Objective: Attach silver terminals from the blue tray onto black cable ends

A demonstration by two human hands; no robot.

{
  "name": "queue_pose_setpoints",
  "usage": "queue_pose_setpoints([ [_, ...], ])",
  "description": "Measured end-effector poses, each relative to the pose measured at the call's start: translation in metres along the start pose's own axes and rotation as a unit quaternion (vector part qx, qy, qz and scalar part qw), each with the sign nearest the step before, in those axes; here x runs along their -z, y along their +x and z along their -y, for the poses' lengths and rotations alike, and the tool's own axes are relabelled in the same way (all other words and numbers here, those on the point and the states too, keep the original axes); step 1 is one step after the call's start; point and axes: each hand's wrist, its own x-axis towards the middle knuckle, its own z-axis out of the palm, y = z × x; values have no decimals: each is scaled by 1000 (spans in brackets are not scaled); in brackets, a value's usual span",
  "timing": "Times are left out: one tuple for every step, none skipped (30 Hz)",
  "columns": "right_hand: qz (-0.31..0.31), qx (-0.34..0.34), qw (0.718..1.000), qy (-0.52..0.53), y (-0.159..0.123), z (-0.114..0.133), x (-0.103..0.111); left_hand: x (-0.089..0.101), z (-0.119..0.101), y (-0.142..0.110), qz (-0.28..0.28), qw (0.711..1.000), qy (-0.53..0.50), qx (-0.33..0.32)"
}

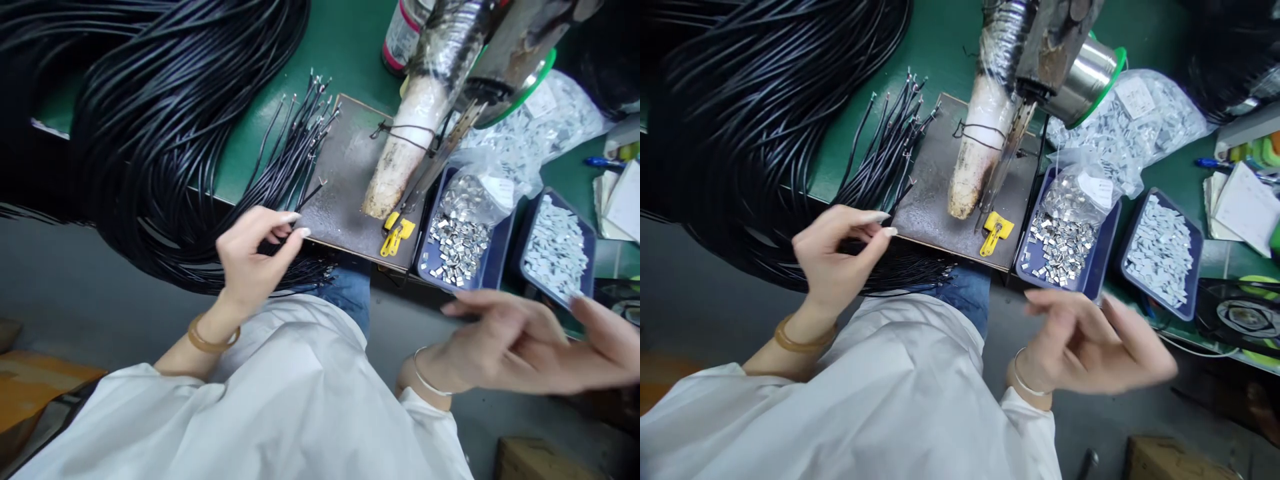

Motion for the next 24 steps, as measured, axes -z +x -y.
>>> queue_pose_setpoints([
  [-5, 3, 1000, -1, -1, 2, -13, 5, 9, -3, -24, 997, 61, -33],
  [24, -4, 1000, -11, -3, 3, -25, 10, 18, -7, -22, 991, 118, -54],
  [37, 1, 999, -17, -5, 4, -34, 13, 26, -14, 3, 986, 160, -55],
  [56, 5, 998, -19, -6, 3, -40, 16, 33, -21, 34, 981, 186, -50],
  [64, 15, 998, -16, -6, 2, -42, 18, 39, -28, 61, 978, 192, -42],
  [60, 35, 998, -6, -6, 1, -42, 20, 43, -35, 73, 980, 179, -38],
  [47, 54, 997, 8, -4, 0, -40, 23, 46, -39, 66, 985, 156, -36],
  [28, 73, 997, 23, -2, -1, -37, 25, 47, -40, 43, 990, 133, -34],
  [5, 92, 995, 33, 0, -3, -33, 29, 47, -39, 11, 993, 111, -38],
  [-18, 108, 994, 29, 4, -5, -29, 32, 47, -35, -26, 994, 97, -42],
  [-37, 116, 993, 6, 8, -7, -25, 34, 47, -28, -64, 993, 91, -45],
  [-39, 113, 992, -35, 12, -12, -22, 36, 47, -19, -97, 990, 87, -50],
  [-20, 100, 991, -89, 17, -17, -19, 36, 47, -10, -123, 988, 85, -48],
  [25, 77, 986, -144, 22, -24, -17, 36, 48, 0, -142, 986, 81, -39],
  [90, 46, 977, -187, 26, -32, -16, 35, 49, 9, -135, 988, 75, -32],
  [156, 15, 964, -214, 30, -41, -17, 33, 49, 16, -108, 991, 72, -24],
  [209, -9, 952, -224, 34, -50, -18, 31, 49, 22, -77, 994, 70, -17],
  [241, -26, 944, -224, 36, -59, -20, 30, 49, 25, -53, 996, 65, -9],
  [261, -36, 940, -215, 39, -67, -23, 29, 48, 27, -34, 998, 54, 4],
  [279, -44, 938, -201, 41, -73, -26, 29, 47, 27, -22, 999, 35, 22],
  [292, -47, 936, -192, 43, -78, -29, 29, 46, 27, -21, 999, 7, 43],
  [306, -50, 932, -188, 45, -81, -32, 29, 44, 27, -30, 997, -27, 62],
  [322, -52, 926, -192, 47, -83, -33, 30, 43, 27, -56, 994, -57, 74],
  [336, -54, 918, -202, 49, -83, -34, 31, 41, 29, -96, 989, -81, 77],
])
